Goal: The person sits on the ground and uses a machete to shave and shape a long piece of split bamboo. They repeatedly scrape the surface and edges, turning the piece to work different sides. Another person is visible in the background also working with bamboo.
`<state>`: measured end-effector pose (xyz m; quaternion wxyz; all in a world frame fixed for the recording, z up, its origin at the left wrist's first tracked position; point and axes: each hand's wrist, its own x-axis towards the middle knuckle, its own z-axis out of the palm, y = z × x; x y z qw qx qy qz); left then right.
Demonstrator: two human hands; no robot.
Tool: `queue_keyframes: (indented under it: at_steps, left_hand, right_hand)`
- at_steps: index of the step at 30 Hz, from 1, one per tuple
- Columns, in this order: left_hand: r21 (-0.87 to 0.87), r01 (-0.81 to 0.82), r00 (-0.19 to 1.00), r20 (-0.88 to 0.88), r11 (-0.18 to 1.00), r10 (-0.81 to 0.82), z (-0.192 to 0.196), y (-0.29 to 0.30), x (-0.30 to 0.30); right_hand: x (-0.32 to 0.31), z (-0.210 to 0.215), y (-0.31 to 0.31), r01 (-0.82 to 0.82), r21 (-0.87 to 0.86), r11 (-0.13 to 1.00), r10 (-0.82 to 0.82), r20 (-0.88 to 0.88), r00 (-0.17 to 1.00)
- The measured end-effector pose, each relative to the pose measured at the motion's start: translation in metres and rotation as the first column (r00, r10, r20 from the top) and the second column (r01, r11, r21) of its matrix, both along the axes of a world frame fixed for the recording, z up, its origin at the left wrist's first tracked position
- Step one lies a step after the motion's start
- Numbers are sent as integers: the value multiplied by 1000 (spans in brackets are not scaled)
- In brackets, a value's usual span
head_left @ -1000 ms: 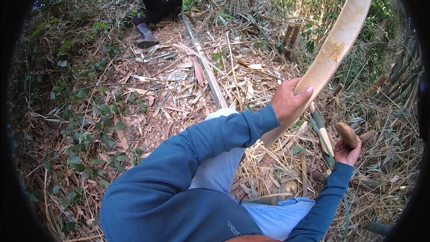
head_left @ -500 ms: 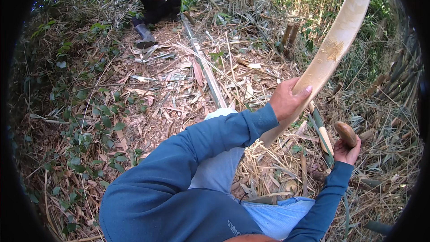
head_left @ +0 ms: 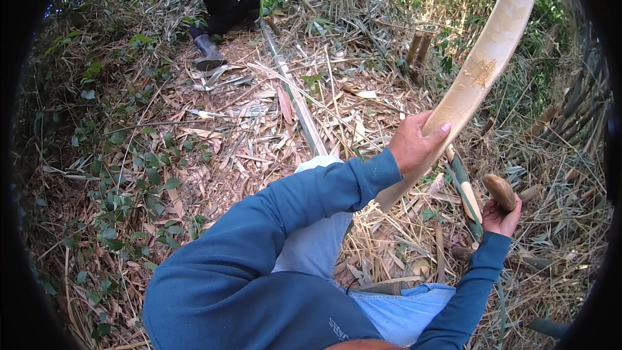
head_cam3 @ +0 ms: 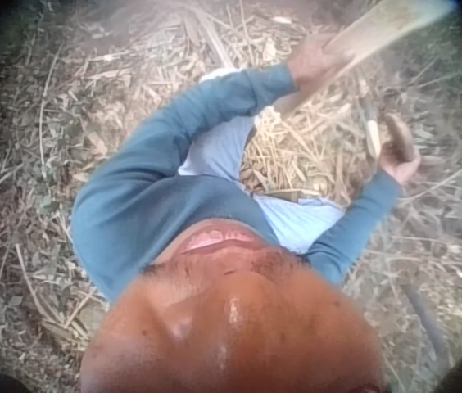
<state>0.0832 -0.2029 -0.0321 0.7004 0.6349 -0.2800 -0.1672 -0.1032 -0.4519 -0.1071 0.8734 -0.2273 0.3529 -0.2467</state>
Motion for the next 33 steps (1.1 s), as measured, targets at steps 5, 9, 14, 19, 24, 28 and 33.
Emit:
queue_keyframes:
  at_steps: [5, 9, 14, 19, 24, 28, 33]
  left_hand:
    - [-12, -2, 1000, 17, 1000, 3, -4, -1, 1]
    - [-5, -5, 1000, 31, 1000, 5, -5, -2, 2]
    - [9, -10, 1000, 22, 1000, 10, -3, -1, 1]
    - [10, -5, 1000, 8, 1000, 5, -3, -2, 1]
    - [33, -4, 1000, 9, 999, 4, -4, -2, 2]
    - [48, -16, 999, 32, 999, 15, -3, -1, 2]
    - [2, 7, 1000, -20, 1000, -7, -4, -2, 1]
  right_hand:
    - [0, -2, 0, -2, -14, 1000, 2, 10, 1000]
    - [0, -2, -1, 0, -10, 1000, 0, 2, 1000]
    - [0, -1, 0, 1, -8, 1000, -1, 0, 1000]
    - [1, 2, 2, 7, -9, 1000, -7, -11, 1000]
    - [0, -2, -2, -3, -3, 1000, 3, -12, 1000]
    - [0, -2, -2, -12, -9, 1000, 12, -2, 1000]
    - [-1, -3, -3, -14, -5, 1000, 14, -7, 1000]
